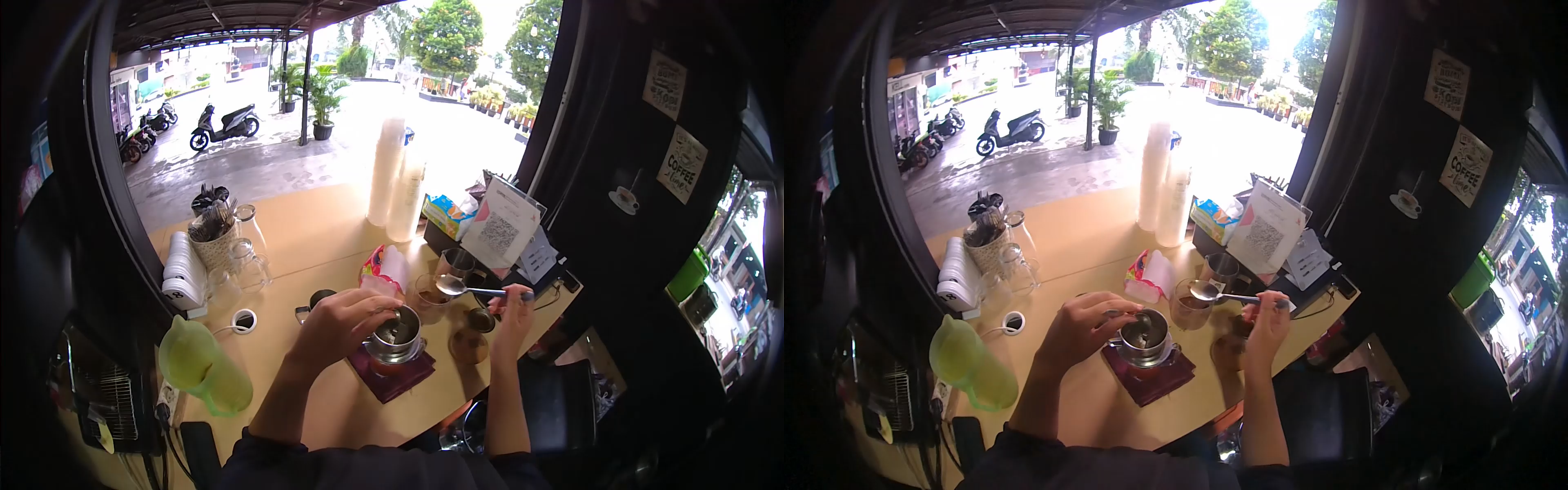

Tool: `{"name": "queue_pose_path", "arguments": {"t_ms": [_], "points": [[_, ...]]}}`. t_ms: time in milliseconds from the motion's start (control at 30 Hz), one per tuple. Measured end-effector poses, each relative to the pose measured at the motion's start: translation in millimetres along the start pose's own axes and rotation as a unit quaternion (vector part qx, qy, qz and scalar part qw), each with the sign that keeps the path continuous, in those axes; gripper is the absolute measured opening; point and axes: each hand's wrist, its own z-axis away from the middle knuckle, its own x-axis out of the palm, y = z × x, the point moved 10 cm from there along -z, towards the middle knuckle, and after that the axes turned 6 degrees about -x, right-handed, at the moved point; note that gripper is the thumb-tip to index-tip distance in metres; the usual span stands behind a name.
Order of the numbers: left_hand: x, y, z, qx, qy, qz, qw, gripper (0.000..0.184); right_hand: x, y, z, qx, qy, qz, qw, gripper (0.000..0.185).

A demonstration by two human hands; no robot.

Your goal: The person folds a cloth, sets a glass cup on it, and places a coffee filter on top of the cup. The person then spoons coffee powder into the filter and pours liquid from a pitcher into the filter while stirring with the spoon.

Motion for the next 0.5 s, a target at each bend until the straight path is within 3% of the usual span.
{"name": "queue_pose_path", "arguments": {"t_ms": [200,500], "points": [[-1,11,0,0.052,-0.001,-0.035,0.998,0.015,29,46,-7,0.009,-0.110,0.127,0.986,0.017],[-7,9,1,0.033,0.003,-0.026,0.999,0.015,29,114,-18,0.038,-0.135,0.149,0.979,0.024]]}}
